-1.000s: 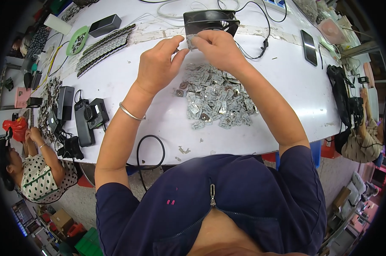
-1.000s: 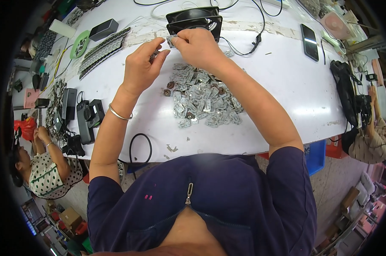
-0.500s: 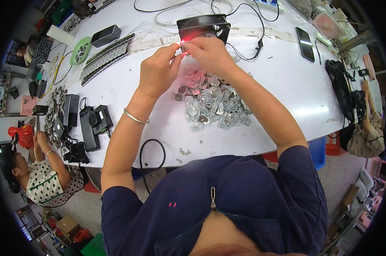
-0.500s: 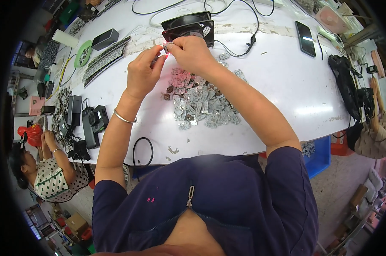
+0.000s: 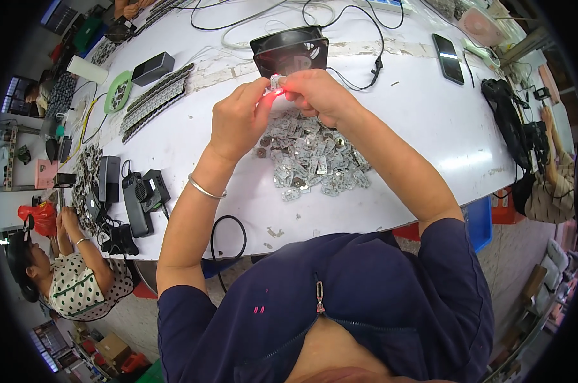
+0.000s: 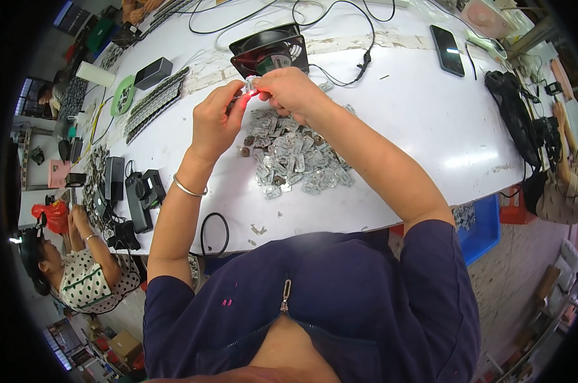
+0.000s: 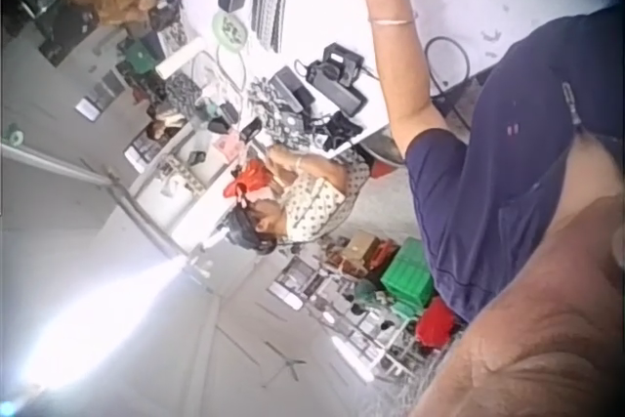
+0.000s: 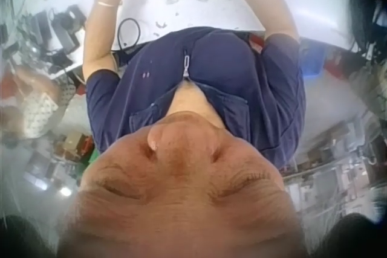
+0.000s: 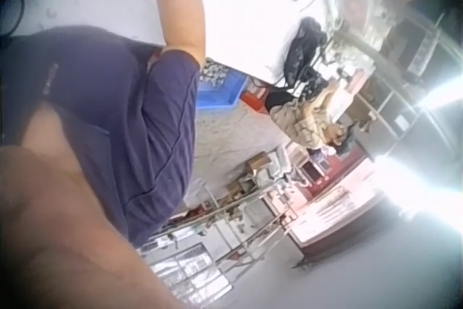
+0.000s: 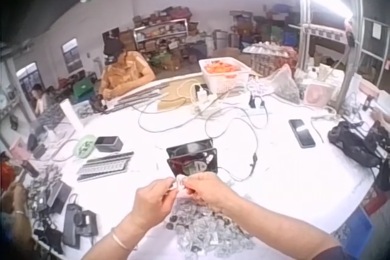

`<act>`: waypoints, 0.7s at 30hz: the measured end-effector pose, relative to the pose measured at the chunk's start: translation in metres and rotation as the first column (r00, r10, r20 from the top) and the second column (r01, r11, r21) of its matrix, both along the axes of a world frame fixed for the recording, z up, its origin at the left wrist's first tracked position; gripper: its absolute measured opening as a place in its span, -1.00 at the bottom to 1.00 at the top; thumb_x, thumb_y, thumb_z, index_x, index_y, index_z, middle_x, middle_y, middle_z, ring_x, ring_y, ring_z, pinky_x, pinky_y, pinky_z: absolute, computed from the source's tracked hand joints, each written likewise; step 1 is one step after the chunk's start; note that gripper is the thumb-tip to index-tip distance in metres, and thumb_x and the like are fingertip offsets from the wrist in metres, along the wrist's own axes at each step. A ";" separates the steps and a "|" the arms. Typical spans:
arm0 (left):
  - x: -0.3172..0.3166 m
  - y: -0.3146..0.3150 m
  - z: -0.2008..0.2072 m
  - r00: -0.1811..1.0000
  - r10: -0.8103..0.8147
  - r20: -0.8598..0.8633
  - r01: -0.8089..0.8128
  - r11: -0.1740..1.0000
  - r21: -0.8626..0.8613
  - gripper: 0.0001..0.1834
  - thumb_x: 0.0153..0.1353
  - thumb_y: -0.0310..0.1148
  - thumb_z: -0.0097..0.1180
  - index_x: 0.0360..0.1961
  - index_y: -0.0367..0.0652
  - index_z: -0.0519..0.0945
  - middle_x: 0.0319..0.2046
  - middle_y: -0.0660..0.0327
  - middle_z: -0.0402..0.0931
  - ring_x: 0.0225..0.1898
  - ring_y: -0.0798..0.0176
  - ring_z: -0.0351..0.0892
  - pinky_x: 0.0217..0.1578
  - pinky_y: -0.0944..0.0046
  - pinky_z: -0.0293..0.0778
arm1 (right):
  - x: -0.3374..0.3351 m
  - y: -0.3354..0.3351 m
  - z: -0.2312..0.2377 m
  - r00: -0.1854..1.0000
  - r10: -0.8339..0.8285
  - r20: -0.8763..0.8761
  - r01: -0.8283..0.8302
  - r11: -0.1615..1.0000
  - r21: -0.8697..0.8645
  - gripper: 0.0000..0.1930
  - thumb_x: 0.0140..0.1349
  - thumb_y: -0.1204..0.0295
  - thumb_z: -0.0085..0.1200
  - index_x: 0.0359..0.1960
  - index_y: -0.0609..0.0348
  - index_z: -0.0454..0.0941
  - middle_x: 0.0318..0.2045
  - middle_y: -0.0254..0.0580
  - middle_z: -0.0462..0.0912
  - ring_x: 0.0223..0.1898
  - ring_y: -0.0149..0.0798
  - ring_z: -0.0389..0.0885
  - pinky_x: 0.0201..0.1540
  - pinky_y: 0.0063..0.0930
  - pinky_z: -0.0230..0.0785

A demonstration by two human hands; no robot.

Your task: The person sorts and inspects a large pile of small metal components by hand on a workbench.

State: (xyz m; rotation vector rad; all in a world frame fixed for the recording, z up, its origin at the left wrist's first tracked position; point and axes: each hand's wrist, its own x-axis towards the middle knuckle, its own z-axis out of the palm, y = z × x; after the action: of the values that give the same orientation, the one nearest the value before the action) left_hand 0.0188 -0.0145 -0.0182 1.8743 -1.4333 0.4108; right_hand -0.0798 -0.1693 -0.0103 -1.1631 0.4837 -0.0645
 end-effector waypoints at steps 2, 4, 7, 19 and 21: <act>-0.001 0.000 0.000 1.000 -0.017 0.021 0.017 1.000 0.026 -0.76 0.12 -0.43 0.27 -0.16 -0.20 0.59 -0.41 0.12 0.63 -0.50 0.15 0.63 -0.50 0.26 0.54 | -0.002 0.001 0.000 1.000 -0.013 -0.011 0.012 0.998 -0.061 -0.74 0.26 0.28 0.14 -0.48 0.21 0.56 -0.60 -0.38 0.47 -0.65 -0.54 0.24 -0.63 -0.57 0.05; -0.008 0.002 -0.001 0.999 -0.036 0.023 0.035 0.998 0.044 -0.76 0.12 -0.43 0.27 -0.17 -0.20 0.59 -0.40 0.12 0.63 -0.50 0.13 0.64 -0.50 0.26 0.54 | -0.009 0.002 -0.006 1.000 -0.014 -0.028 0.009 0.988 -0.154 -0.73 0.25 0.29 0.12 -0.50 0.23 0.57 -0.60 -0.38 0.49 -0.64 -0.52 0.27 -0.61 -0.55 0.10; -0.022 0.005 0.000 0.994 -0.080 -0.079 0.087 0.992 0.096 -0.76 0.12 -0.44 0.27 -0.18 -0.21 0.58 -0.37 0.09 0.63 -0.49 0.11 0.64 -0.50 0.27 0.54 | -0.028 0.001 -0.014 0.999 0.023 -0.034 -0.035 0.921 -0.388 -0.74 0.25 0.31 0.10 -0.47 0.27 0.59 -0.57 -0.37 0.52 -0.61 -0.50 0.33 -0.57 -0.53 0.16; -0.038 -0.003 0.035 0.829 -0.068 -0.554 0.328 0.863 0.385 -0.43 0.02 -0.39 0.36 0.09 -0.13 0.44 -0.24 0.01 0.63 -0.27 -0.05 0.64 -0.23 0.14 0.54 | -0.073 -0.001 0.006 0.971 0.173 0.165 0.042 0.553 -0.832 -0.80 0.28 0.40 0.07 -0.36 0.32 0.61 -0.48 -0.15 0.60 -0.46 -0.29 0.48 -0.34 -0.42 0.34; -0.036 -0.006 0.037 0.804 -0.193 -0.562 0.418 0.857 0.302 -0.40 0.00 -0.40 0.36 0.11 -0.14 0.42 -0.25 -0.02 0.63 -0.27 -0.08 0.64 -0.24 0.15 0.53 | -0.065 0.005 0.006 0.934 0.267 0.236 0.055 0.547 -0.835 -0.80 0.28 0.40 0.07 -0.36 0.31 0.62 -0.48 -0.15 0.60 -0.45 -0.29 0.48 -0.34 -0.41 0.35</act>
State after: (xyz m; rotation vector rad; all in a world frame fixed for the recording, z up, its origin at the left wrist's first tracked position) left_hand -0.0171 -0.0207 0.0186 1.8113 -1.4777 -0.5764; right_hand -0.1453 -0.1647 -0.0040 -2.0948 0.0243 -0.4289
